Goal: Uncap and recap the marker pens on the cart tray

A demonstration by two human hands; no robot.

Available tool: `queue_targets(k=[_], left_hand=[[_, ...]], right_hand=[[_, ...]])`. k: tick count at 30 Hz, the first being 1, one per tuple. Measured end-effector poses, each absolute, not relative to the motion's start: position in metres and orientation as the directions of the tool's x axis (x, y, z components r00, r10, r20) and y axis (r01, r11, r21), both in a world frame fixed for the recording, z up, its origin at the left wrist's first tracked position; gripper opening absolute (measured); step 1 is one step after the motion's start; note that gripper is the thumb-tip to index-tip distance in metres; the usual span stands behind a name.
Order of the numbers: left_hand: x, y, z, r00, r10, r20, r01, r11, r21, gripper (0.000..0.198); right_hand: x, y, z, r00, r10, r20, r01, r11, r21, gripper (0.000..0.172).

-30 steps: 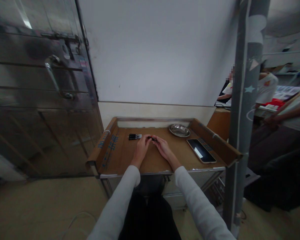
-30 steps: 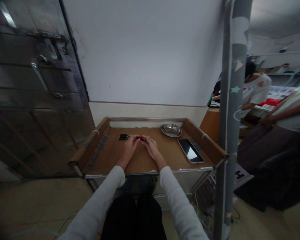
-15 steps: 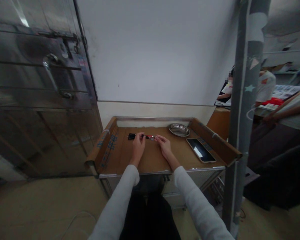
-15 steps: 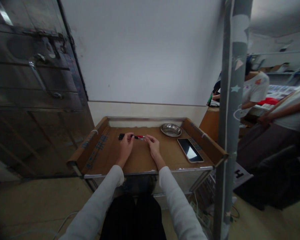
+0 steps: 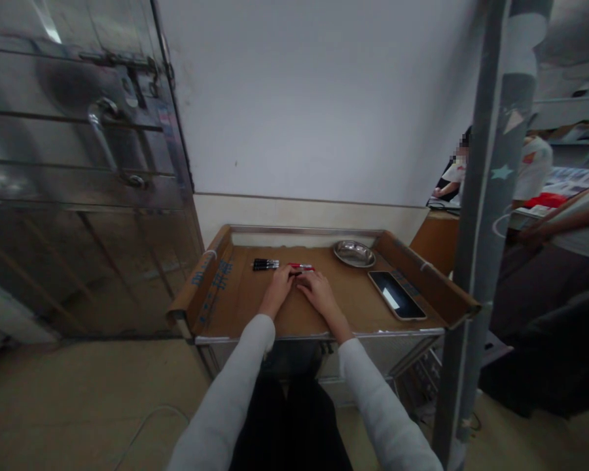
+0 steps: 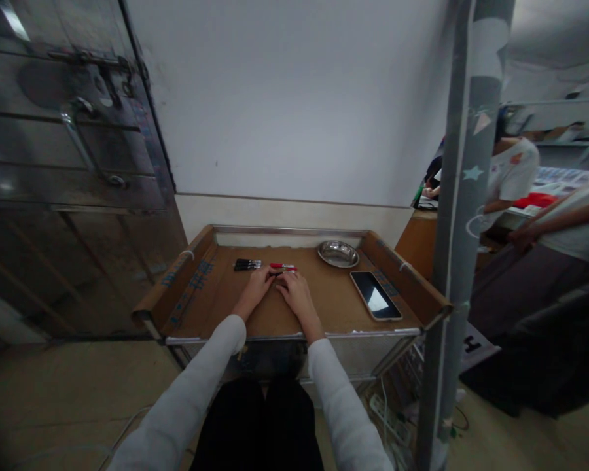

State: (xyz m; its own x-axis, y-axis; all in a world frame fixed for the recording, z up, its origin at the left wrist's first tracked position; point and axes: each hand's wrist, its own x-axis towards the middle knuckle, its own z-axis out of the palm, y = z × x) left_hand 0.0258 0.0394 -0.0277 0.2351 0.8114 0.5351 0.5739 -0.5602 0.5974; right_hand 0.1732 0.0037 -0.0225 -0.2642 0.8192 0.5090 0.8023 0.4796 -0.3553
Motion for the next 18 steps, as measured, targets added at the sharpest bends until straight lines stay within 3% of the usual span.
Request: queue_targets(k=[9, 18], left_hand=[[0.030, 0.039, -0.020, 0.267, 0.805, 0.530, 0.624, -0.563, 0.542, 0.014], [0.030, 0.032, -0.019, 0.306, 0.766, 0.565, 0.706, -0.581, 0.406, 0.010]], right_hand=[[0.179, 0.010, -0.025, -0.086, 0.865, 0.494, 0.916, 0.264, -0.302, 0.020], [0.187, 0.032, -0.034, -0.063, 0.862, 0.504, 0.823, 0.331, -0.462, 0.015]])
